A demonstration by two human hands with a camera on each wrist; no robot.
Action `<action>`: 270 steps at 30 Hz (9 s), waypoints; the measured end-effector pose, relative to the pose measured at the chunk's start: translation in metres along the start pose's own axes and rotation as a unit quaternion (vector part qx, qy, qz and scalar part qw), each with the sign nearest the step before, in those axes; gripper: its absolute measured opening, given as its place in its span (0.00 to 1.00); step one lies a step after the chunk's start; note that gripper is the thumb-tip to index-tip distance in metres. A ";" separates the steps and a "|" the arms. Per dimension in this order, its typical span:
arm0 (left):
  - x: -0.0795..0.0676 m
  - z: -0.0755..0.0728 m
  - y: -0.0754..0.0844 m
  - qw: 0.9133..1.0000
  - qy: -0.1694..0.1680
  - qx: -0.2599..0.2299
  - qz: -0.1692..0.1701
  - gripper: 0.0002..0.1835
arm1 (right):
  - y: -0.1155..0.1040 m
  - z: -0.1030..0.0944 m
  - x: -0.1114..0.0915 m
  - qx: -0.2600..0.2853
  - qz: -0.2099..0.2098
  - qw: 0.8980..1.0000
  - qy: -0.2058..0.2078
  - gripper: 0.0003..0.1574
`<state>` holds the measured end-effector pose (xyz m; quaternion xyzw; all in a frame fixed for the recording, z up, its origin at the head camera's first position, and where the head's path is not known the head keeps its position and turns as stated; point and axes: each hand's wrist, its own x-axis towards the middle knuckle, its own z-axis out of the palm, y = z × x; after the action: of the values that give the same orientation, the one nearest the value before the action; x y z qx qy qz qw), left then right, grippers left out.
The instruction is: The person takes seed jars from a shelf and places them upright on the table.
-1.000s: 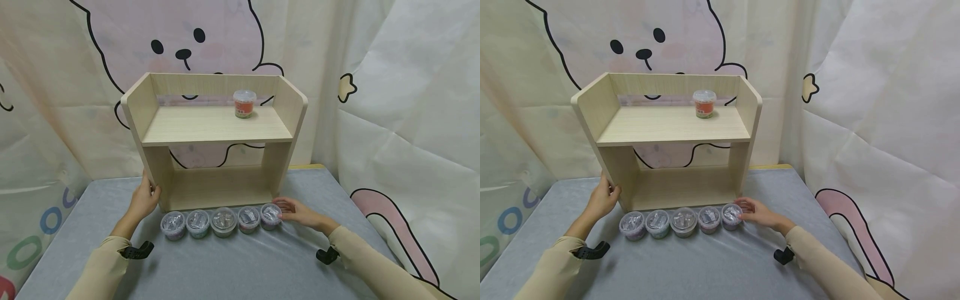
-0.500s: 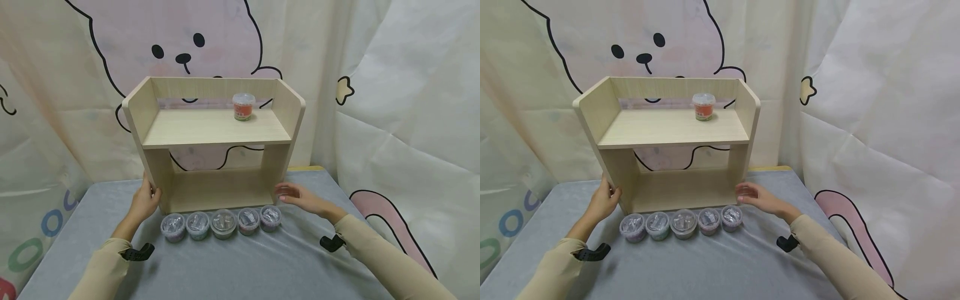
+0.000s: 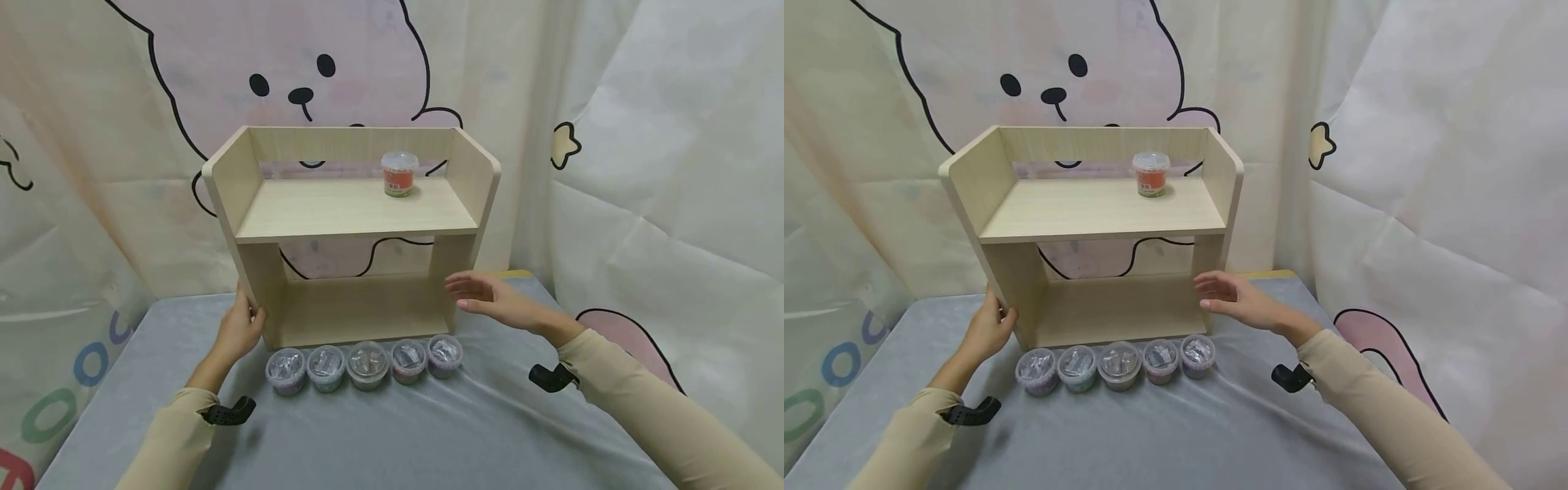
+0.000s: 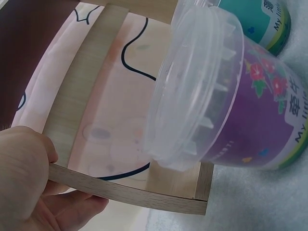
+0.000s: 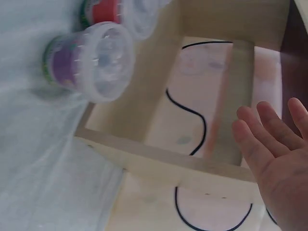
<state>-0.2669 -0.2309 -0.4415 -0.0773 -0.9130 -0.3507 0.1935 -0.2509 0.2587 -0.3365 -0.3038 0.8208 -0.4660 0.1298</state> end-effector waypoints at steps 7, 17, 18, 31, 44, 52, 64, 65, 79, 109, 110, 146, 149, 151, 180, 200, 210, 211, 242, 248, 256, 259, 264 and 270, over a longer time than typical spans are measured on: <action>0.002 0.006 -0.002 1.000 -0.002 0.002 0.001 0.39 | -0.019 -0.005 0.003 -0.002 -0.002 1.000 -0.001 0.32; 0.000 0.006 -0.001 1.000 0.009 -0.004 0.001 0.38 | -0.050 -0.012 0.015 -0.011 -0.021 0.999 0.021 0.31; 0.000 0.005 -0.001 1.000 0.009 -0.005 0.001 0.38 | -0.054 -0.012 0.017 -0.012 -0.024 0.999 0.025 0.31; -0.001 0.002 -0.001 1.000 -0.001 -0.007 -0.002 0.40 | -0.087 -0.021 0.052 0.006 -0.052 0.995 0.087 0.31; -0.003 0.001 0.000 1.000 -0.001 -0.002 -0.005 0.38 | -0.102 -0.038 0.112 0.076 -0.017 0.983 0.169 0.35; -0.002 0.001 -0.001 1.000 0.003 0.005 0.003 0.37 | -0.098 -0.046 0.145 0.096 0.036 0.972 0.209 0.46; -0.003 0.004 -0.002 1.000 -0.008 0.002 -0.001 0.38 | -0.086 -0.046 0.185 0.153 0.073 0.953 0.250 0.49; -0.003 0.004 -0.001 1.000 -0.007 0.005 0.001 0.38 | -0.085 -0.046 0.187 0.144 0.070 0.953 0.256 0.49; -0.004 -0.001 0.002 1.000 -0.007 0.010 -0.001 0.39 | -0.083 -0.045 0.193 0.097 0.054 0.955 0.276 0.52; -0.006 0.002 -0.002 1.000 0.002 0.009 0.005 0.36 | -0.075 -0.038 0.198 0.099 0.035 0.957 0.270 0.42; -0.007 0.002 -0.003 1.000 0.002 0.008 0.005 0.36 | -0.075 -0.038 0.198 0.104 0.035 0.957 0.269 0.42; 0.003 0.011 -0.006 1.000 -0.001 -0.023 0.001 0.35 | -0.108 -0.052 0.148 0.202 -0.009 0.956 0.213 0.39; 0.001 0.009 -0.006 1.000 -0.004 -0.024 -0.004 0.36 | -0.110 -0.050 0.144 0.201 -0.011 0.957 0.207 0.39; 0.000 0.008 -0.006 1.000 -0.004 -0.022 -0.006 0.36 | -0.112 -0.048 0.141 0.198 -0.012 0.959 0.202 0.38; -0.003 0.004 -0.006 1.000 -0.003 -0.013 -0.008 0.32 | -0.103 -0.030 0.079 0.116 -0.050 0.985 0.117 0.36; 0.000 0.005 -0.006 1.000 -0.003 -0.005 -0.006 0.32 | -0.064 0.001 0.042 0.120 -0.040 0.988 0.085 0.39; 0.002 0.005 -0.006 1.000 0.002 -0.001 -0.005 0.32 | -0.020 0.014 0.027 0.134 -0.010 0.988 0.076 0.38; 0.002 0.005 -0.006 1.000 0.003 -0.001 -0.004 0.32 | -0.016 0.014 0.026 0.135 -0.004 0.988 0.076 0.38; -0.004 0.010 -0.006 1.000 -0.010 -0.013 -0.017 0.34 | 0.053 0.003 -0.025 0.136 0.001 0.989 0.062 0.41; -0.005 0.008 -0.005 1.000 -0.012 -0.012 -0.014 0.34 | 0.064 -0.002 -0.030 0.133 0.004 0.990 0.048 0.42; -0.004 0.004 -0.005 1.000 -0.012 -0.009 -0.012 0.34 | 0.076 -0.009 -0.038 0.119 0.022 0.992 0.033 0.43; -0.003 0.004 -0.005 1.000 -0.011 -0.007 -0.012 0.34 | 0.081 -0.011 -0.042 0.112 0.032 0.993 0.030 0.43; -0.002 0.004 -0.006 1.000 -0.010 -0.004 -0.010 0.34 | 0.088 -0.014 -0.048 0.106 0.046 0.993 0.021 0.44; -0.001 0.004 -0.007 1.000 -0.010 -0.006 -0.009 0.33 | 0.101 -0.015 -0.055 0.098 0.074 0.992 0.021 0.44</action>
<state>-0.2691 -0.2329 -0.4489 -0.0738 -0.9134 -0.3569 0.1812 -0.2533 0.3418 -0.4176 -0.2187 0.7938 -0.5396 0.1759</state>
